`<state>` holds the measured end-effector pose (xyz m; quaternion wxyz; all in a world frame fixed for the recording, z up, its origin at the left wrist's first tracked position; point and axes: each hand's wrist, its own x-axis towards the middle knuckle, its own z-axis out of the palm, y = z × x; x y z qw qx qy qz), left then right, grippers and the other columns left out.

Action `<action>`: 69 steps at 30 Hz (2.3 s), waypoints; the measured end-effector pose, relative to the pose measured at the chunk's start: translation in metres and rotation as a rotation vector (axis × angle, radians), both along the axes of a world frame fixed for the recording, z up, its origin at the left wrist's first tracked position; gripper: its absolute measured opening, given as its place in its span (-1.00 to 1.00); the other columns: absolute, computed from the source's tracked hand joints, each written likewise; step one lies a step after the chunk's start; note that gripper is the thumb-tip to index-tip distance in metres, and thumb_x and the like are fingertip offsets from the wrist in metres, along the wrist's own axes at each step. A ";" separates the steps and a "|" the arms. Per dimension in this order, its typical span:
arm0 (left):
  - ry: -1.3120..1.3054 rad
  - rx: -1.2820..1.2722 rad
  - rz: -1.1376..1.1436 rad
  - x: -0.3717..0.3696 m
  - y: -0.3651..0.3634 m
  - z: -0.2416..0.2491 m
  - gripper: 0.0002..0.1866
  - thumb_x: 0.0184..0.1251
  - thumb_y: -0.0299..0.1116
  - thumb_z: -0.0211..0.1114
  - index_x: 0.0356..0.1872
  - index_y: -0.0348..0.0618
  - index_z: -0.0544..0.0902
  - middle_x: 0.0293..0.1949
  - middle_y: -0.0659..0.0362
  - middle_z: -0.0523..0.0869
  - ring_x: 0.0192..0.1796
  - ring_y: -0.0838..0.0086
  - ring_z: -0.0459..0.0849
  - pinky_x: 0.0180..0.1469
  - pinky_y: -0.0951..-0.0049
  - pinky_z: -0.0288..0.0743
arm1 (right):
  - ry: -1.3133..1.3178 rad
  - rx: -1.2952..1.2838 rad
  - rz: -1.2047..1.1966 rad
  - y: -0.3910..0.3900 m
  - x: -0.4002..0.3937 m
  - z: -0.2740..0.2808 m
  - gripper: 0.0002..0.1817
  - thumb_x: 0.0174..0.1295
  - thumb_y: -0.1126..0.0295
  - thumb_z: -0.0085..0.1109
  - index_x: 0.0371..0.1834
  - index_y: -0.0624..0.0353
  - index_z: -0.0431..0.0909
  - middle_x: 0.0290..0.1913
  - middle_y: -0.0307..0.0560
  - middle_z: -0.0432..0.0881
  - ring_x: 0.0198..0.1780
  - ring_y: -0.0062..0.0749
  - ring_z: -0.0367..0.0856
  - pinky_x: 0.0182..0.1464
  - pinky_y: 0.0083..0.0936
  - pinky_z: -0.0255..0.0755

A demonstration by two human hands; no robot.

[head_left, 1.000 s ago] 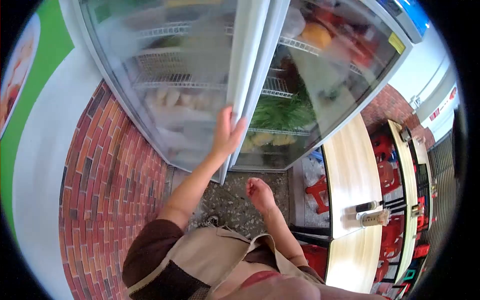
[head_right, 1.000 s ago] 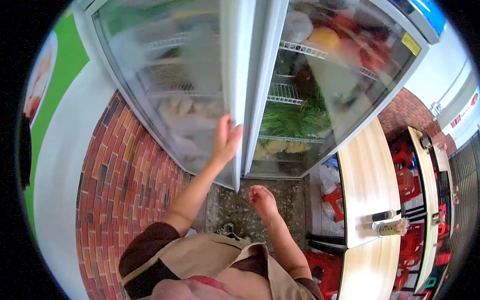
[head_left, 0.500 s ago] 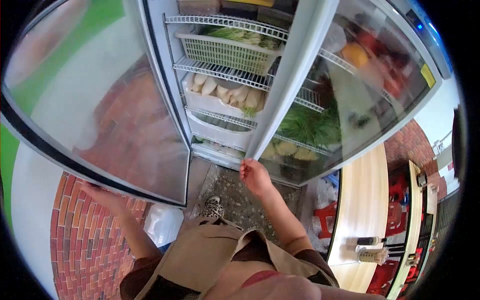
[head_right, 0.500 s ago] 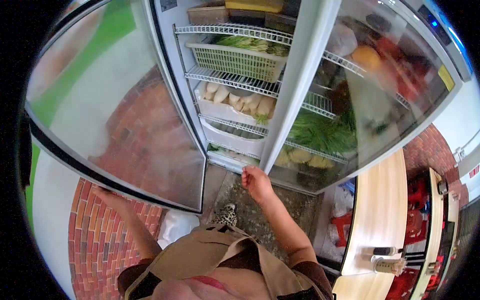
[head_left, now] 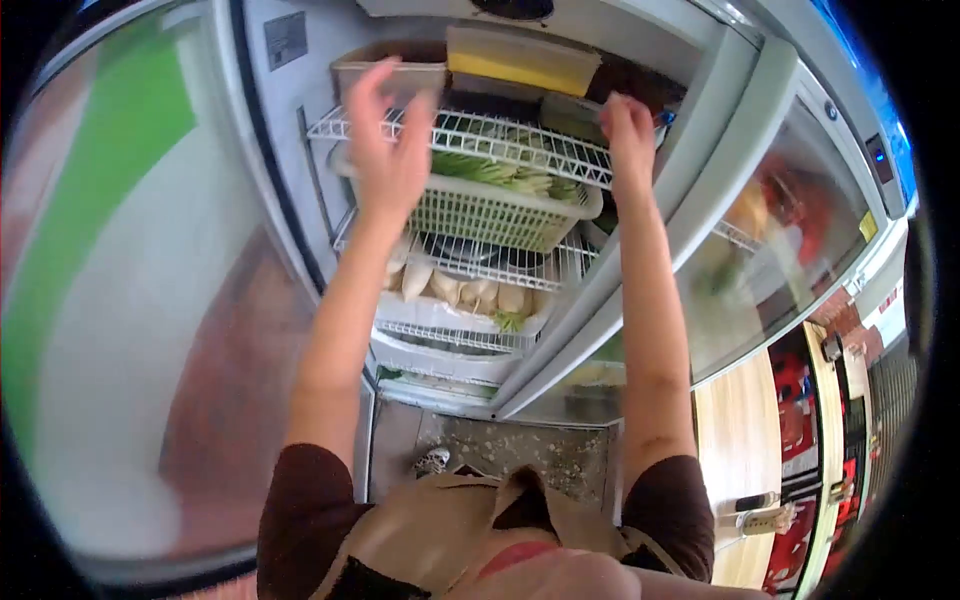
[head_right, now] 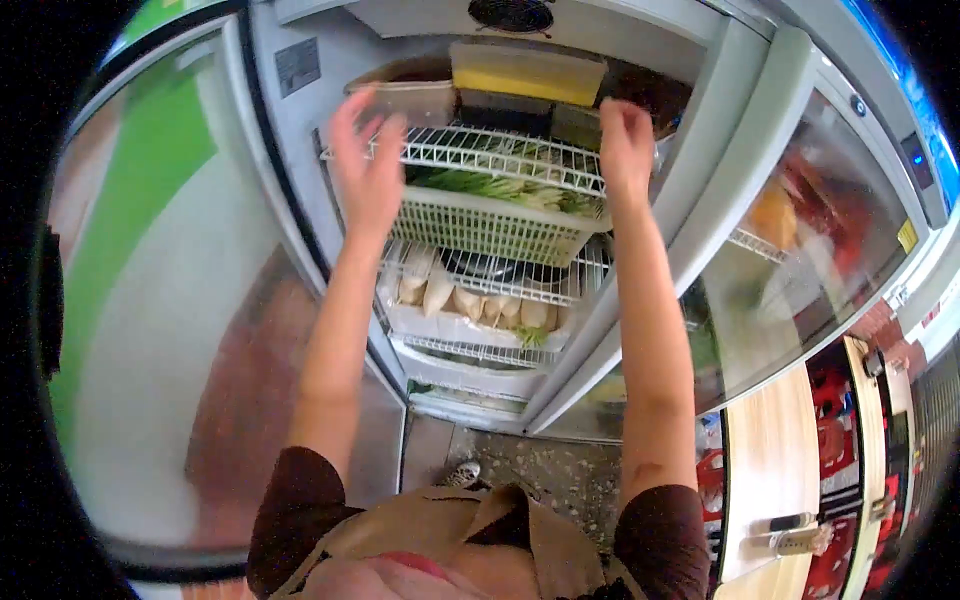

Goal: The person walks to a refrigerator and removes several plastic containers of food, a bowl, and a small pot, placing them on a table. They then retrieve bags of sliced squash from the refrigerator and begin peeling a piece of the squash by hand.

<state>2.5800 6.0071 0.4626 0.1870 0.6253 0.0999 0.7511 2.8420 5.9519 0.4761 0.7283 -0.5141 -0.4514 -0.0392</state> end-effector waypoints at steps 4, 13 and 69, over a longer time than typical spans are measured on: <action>0.332 -0.330 0.009 0.082 0.141 0.053 -0.08 0.03 0.13 0.22 0.17 -0.58 0.19 0.18 -0.32 0.28 0.28 0.01 0.25 0.29 0.31 0.12 | 0.378 -0.136 -0.021 0.070 0.051 0.050 -0.43 0.20 -0.08 -0.08 0.07 0.17 0.32 -0.10 -0.07 0.51 -0.12 -0.42 0.46 -0.11 -0.46 0.31; 0.340 -0.500 -0.048 0.110 0.179 0.056 -0.25 0.07 0.12 0.12 0.12 -0.36 0.38 0.01 -0.22 0.51 0.14 0.02 0.44 0.17 0.24 0.27 | 0.510 -0.059 0.247 0.104 0.043 0.054 -0.42 0.23 -0.02 -0.13 0.16 0.19 0.27 0.06 -0.04 0.42 0.06 -0.23 0.40 0.14 -0.31 0.20; 1.319 -0.593 -2.058 0.365 -0.964 -0.448 -0.73 0.28 -0.48 0.14 -0.03 -0.25 0.36 -0.11 0.09 0.60 -0.08 0.52 0.55 -0.06 0.57 0.43 | 0.873 0.365 -1.539 -1.059 -0.092 -0.475 -0.45 -0.15 0.73 -0.20 0.07 0.39 0.16 -0.02 0.03 0.41 0.04 -0.39 0.40 0.11 -0.53 0.26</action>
